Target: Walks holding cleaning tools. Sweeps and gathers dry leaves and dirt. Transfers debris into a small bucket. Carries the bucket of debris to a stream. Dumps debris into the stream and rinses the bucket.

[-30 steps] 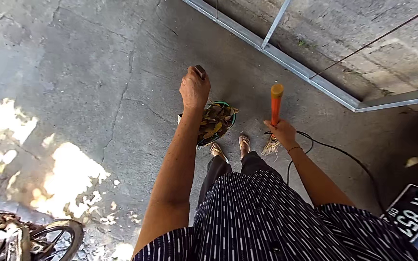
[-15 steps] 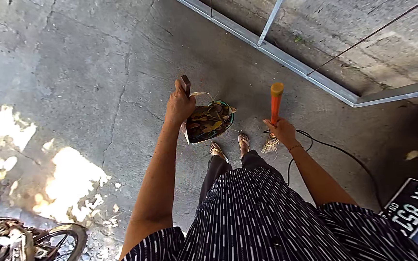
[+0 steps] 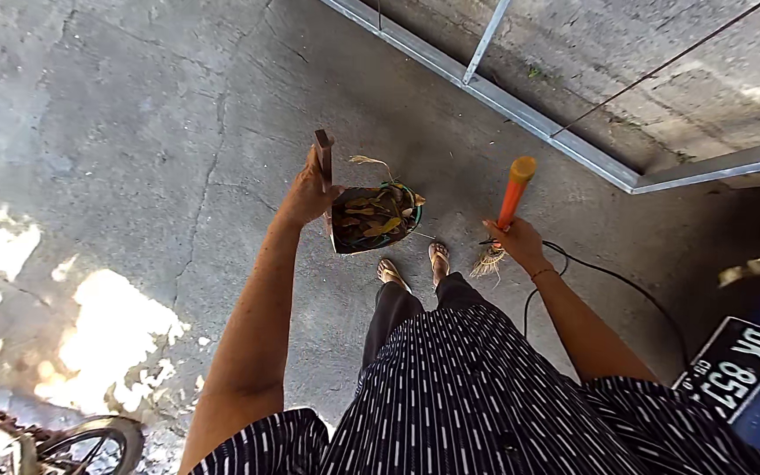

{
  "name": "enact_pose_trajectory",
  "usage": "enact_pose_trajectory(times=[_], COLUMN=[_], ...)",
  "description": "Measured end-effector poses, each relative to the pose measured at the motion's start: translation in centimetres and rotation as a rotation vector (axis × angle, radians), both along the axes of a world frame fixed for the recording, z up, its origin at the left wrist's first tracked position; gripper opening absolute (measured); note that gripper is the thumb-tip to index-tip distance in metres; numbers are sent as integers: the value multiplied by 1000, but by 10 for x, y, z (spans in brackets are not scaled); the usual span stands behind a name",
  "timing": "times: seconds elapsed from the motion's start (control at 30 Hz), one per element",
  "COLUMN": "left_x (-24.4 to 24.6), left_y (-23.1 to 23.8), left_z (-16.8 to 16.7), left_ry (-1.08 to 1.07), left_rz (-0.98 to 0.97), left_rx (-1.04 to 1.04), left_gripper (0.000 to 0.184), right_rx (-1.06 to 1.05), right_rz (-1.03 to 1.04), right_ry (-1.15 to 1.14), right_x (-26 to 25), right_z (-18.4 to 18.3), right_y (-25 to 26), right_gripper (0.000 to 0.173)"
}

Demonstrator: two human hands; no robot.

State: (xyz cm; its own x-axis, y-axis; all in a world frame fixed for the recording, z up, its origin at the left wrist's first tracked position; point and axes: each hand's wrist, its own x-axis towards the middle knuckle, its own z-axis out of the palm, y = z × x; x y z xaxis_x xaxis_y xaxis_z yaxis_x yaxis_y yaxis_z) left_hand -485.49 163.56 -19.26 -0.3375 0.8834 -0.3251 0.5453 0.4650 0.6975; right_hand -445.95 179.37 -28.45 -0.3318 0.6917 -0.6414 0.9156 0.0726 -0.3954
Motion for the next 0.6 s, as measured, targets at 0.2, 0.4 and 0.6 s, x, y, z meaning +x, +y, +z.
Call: enact_pose_trajectory(times=[0.2,0.4,0.6], left_x=[-8,-1,2], left_y=[-20,-37,-32], left_z=[-43,-59,-63], left_ry=[40,119,89], left_rz=[240,200,258], left_rx=[100,231,184], left_gripper=[66,33,33], right_rx=[0,11,10], right_rz=[-7,-15,6], right_ry=[-51,-70,-64], right_x=[5,6,8], right_z=[0,1,1], right_y=[-6,-11,-13], right_gripper=[53,54,54])
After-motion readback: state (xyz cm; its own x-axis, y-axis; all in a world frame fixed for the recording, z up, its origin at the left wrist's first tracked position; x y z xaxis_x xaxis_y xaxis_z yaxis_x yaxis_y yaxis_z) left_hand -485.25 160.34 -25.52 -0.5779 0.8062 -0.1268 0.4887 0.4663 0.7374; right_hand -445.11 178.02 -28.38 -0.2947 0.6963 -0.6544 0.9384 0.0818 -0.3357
